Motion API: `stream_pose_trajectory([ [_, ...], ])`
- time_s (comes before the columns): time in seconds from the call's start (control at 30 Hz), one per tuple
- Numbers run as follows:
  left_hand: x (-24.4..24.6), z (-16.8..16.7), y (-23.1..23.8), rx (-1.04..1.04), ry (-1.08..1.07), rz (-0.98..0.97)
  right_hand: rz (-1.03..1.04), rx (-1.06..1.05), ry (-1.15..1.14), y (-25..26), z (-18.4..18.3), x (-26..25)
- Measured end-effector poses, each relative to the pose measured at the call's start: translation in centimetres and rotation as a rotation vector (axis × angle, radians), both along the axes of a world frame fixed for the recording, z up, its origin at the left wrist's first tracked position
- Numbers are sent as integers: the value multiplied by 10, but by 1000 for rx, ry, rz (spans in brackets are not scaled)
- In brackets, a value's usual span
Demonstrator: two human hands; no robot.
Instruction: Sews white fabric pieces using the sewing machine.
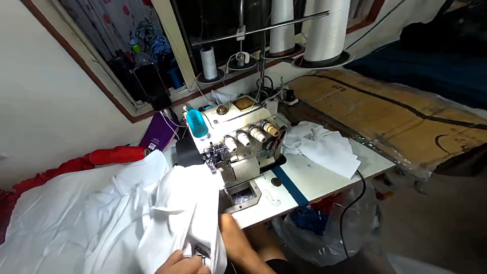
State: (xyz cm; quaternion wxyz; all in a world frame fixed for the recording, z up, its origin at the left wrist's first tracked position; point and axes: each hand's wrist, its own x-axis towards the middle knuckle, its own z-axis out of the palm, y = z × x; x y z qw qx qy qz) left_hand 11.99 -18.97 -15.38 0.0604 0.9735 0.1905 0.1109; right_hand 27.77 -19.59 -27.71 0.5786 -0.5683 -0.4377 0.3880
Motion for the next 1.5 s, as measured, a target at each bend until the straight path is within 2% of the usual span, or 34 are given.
stream_pose_trajectory([
  [0.07, -7, -11, -2, -3, -8, 80, -192, 260, -102, 0, -18, 10],
  [0.17, 4, -3, -3, 103, -18, 99, -84, 583, -356, -10, -6, 16],
  [0.27, 10, 9, -2, 205, 87, 134, -4, 564, -654, -15, -2, 23],
  [0.37, 6, 1, -7, 191, 224, 222, -58, 438, -665, -24, 1, 39],
  [0.43, 10, -6, -11, 214, 195, 196, -226, 320, -674, -20, 7, 37],
  [0.5, 19, -9, -18, 289, 109, 160, -305, 136, -587, -11, 18, 35],
  [0.53, 24, -12, -22, 316, 60, 159, -278, 17, -474, -6, 24, 37],
  [0.6, 31, -18, -30, 300, -2, 186, -106, -222, -109, 3, 33, 50],
  [0.7, 42, -25, -43, 150, -22, 263, 23, -198, 431, 6, 34, 54],
  [0.87, 61, -29, -52, 73, -131, 313, 57, -46, 730, 6, 29, 49],
  [1.03, 68, -32, -46, 0, -201, 306, 94, 3, 881, 20, 21, 48],
  [1.17, 66, -39, -40, -50, -232, 278, 109, 38, 899, 26, 13, 46],
  [1.3, 63, -45, -34, -85, -237, 270, 109, 47, 810, 30, 10, 47],
  [1.5, 55, -59, -25, -85, -200, 255, 59, 38, 525, 14, 5, 48],
])
